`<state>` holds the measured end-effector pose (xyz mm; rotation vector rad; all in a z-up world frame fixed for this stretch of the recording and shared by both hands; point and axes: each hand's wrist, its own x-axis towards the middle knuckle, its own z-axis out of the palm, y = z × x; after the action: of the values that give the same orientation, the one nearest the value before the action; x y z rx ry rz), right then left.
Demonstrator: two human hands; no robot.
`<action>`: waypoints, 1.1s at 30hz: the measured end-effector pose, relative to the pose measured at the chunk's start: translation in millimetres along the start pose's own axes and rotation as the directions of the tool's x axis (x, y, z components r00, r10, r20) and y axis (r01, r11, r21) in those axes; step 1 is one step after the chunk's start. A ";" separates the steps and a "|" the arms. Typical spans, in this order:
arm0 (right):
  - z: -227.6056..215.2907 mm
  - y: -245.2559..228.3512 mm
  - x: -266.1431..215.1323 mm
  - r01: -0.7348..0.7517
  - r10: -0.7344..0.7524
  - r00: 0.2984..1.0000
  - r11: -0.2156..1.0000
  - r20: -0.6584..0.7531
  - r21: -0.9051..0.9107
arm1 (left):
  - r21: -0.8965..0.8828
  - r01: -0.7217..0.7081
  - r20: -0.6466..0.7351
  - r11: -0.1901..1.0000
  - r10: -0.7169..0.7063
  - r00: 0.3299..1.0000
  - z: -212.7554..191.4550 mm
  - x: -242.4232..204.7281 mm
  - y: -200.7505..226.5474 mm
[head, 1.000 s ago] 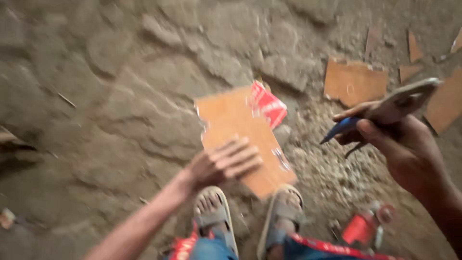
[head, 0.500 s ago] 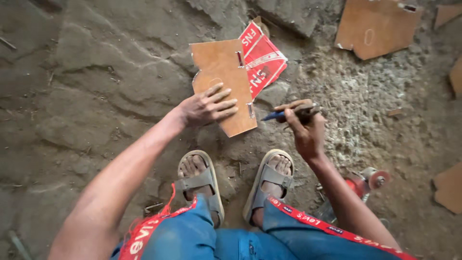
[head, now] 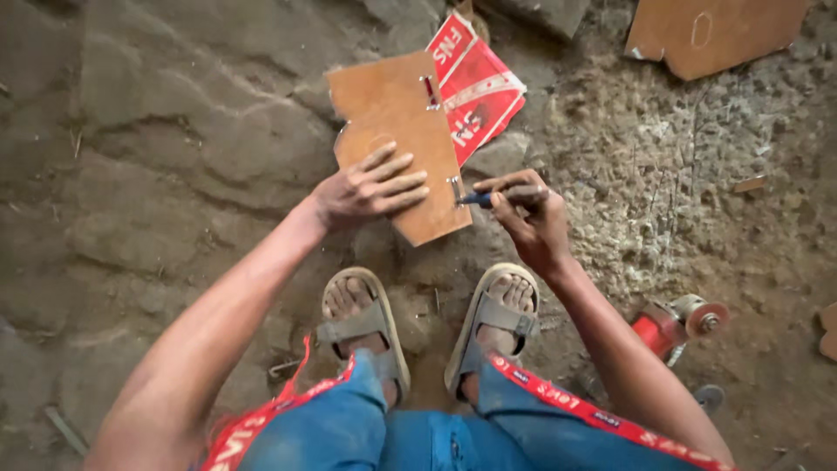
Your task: The person uses an angle grinder to cut a rectangular metal sheet, following a marked outline. The person then uses pliers to remove small cut pieces from the metal sheet.
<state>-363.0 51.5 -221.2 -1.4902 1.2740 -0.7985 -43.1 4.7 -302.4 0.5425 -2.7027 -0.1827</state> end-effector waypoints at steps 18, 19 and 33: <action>-26.2 -50.3 15.5 -0.022 0.029 0.996 0.996 -0.080 0.084 | -0.195 0.096 -0.013 0.976 -0.100 0.995 -11.9 10.0 5.9; -28.9 -55.6 12.8 0.049 -0.038 0.991 0.994 -0.126 0.092 | -0.198 0.101 -0.020 0.975 -0.107 0.994 -12.1 9.7 8.0; -63.0 -60.2 9.2 -0.007 0.137 0.915 0.946 -0.380 0.324 | -0.454 0.241 -0.037 0.858 -0.288 0.957 -44.0 30.7 19.3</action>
<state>-399.4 24.5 -146.2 -1.0443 1.4072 -1.2399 -59.0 8.0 -247.8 0.7507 -2.3585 -0.8045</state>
